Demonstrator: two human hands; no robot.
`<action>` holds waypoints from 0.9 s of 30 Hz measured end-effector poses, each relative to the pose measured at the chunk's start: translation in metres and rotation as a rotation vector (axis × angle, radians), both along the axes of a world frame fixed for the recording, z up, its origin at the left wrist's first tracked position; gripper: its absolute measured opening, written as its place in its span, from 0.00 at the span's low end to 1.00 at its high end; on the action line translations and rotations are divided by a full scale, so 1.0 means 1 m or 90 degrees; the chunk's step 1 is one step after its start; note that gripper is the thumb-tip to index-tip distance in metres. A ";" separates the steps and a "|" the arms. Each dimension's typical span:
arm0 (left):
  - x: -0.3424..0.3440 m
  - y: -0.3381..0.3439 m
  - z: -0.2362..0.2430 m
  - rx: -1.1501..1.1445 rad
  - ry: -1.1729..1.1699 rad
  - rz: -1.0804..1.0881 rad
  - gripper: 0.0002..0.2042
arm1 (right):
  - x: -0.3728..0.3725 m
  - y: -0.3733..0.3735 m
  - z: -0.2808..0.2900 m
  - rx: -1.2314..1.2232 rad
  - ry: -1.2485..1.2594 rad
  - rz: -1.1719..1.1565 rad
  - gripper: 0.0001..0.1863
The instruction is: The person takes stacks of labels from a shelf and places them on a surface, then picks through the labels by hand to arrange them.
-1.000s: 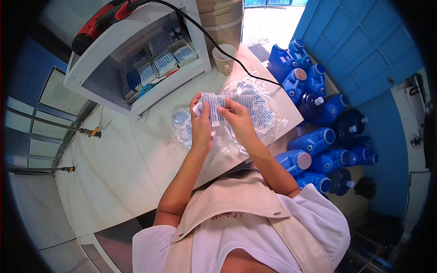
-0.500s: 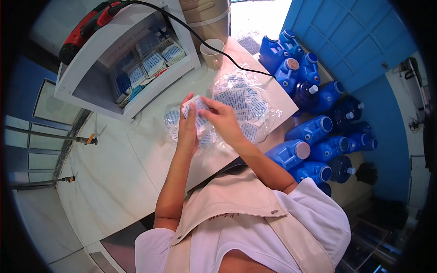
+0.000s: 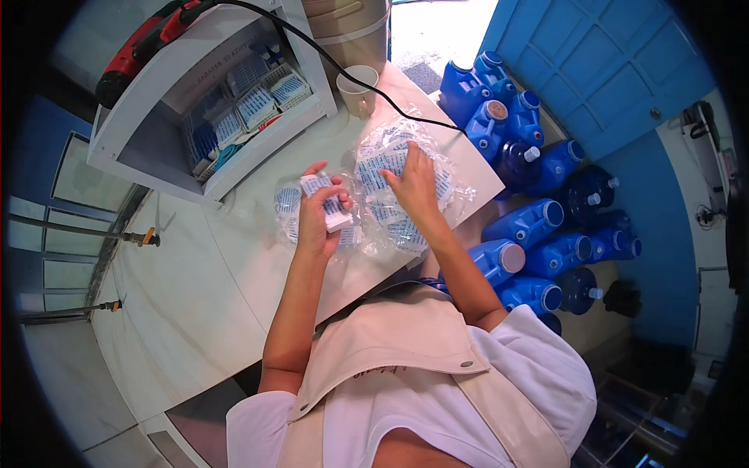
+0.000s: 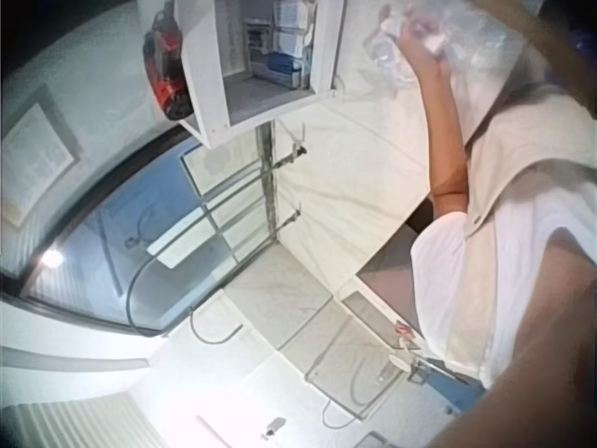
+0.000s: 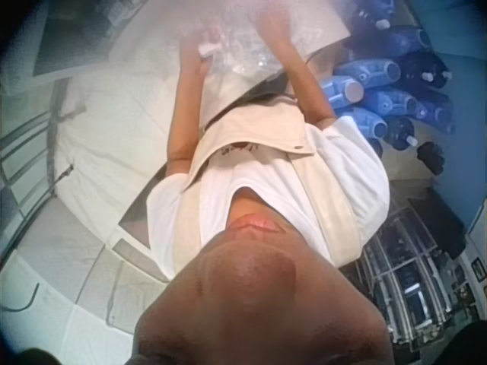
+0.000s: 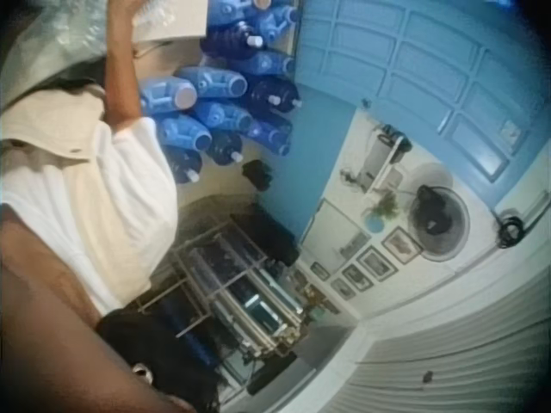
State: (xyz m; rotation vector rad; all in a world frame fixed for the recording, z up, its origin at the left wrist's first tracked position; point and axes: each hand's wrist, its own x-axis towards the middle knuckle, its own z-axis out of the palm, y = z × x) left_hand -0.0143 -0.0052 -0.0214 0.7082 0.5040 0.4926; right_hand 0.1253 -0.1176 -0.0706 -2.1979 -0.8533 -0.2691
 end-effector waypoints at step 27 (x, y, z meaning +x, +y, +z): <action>0.046 -0.010 0.026 0.216 0.015 -0.070 0.22 | 0.004 -0.012 0.057 0.447 0.787 0.331 0.11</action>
